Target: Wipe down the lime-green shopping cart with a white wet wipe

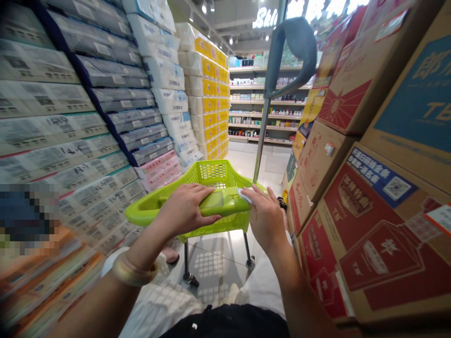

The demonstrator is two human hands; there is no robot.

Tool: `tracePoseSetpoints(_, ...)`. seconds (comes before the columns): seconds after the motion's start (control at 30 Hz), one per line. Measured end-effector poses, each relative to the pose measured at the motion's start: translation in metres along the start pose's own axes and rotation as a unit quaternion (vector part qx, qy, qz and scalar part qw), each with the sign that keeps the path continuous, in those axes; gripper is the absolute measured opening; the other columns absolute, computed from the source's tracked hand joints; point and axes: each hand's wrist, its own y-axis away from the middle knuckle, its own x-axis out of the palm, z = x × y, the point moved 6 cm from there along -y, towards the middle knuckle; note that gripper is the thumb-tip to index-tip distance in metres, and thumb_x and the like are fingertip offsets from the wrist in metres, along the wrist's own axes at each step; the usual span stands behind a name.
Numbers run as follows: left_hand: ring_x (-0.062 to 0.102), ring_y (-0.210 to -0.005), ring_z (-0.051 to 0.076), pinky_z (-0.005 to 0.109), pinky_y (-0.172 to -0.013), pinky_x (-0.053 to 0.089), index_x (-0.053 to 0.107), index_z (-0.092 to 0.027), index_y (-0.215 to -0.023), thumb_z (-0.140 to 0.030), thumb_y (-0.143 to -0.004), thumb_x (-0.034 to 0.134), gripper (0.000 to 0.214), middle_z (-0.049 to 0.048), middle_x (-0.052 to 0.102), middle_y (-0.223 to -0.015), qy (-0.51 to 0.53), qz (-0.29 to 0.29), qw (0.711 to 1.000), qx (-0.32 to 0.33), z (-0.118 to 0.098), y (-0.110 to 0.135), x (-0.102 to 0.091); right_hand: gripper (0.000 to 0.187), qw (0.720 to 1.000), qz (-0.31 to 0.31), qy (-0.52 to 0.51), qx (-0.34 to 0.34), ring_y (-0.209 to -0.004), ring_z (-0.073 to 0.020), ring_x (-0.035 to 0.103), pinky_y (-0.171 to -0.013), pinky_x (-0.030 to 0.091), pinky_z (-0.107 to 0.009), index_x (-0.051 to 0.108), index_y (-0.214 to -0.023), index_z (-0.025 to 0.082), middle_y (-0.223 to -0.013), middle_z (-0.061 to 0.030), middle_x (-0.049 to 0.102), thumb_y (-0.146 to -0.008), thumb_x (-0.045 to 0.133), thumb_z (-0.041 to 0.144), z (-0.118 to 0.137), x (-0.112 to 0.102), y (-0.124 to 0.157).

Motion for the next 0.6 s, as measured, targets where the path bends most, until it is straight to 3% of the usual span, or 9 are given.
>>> tracePoseSetpoints(0.2, 0.062, -0.102, 0.030, 0.047, -0.093, 0.046, 0.066, -0.018, -0.109, -0.063, -0.075, 0.065, 0.057, 0.0098, 0.071, -0.108, 0.010, -0.004, 1.000, 0.003, 0.003, 0.000, 0.001, 0.036, 0.997, -0.003, -0.018, -0.076, -0.119, -0.0202, 0.064, -0.114, 0.038, -0.046, 0.069, -0.112, 0.025, -0.119, -0.0039, 0.073, -0.093, 0.043, 0.009, 0.022, 0.007, 0.010)
tracePoseSetpoints(0.43, 0.062, -0.103, 0.031, 0.047, -0.092, 0.046, 0.065, -0.018, -0.114, -0.065, -0.074, 0.064, 0.061, 0.0102, 0.071, -0.111, 0.014, 0.001, 1.000, 0.006, 0.006, 0.003, -0.001, 0.033, 0.996, -0.093, 0.014, 0.001, -0.119, -0.0243, 0.064, -0.113, 0.037, -0.052, 0.070, -0.111, 0.025, -0.113, -0.0054, 0.075, -0.095, 0.044, 0.014, -0.003, -0.010, 0.015)
tracePoseSetpoints(0.6, 0.063, -0.103, 0.030, 0.046, -0.093, 0.046, 0.065, -0.019, -0.115, -0.065, -0.074, 0.065, 0.062, 0.0099, 0.071, -0.112, 0.022, -0.001, 1.000, 0.009, 0.009, 0.003, -0.001, 0.034, 0.996, -0.037, -0.030, -0.071, -0.122, -0.0191, 0.062, -0.117, 0.033, -0.045, 0.070, -0.110, 0.027, -0.115, -0.0017, 0.074, -0.095, 0.044, 0.011, 0.015, 0.001, 0.021)
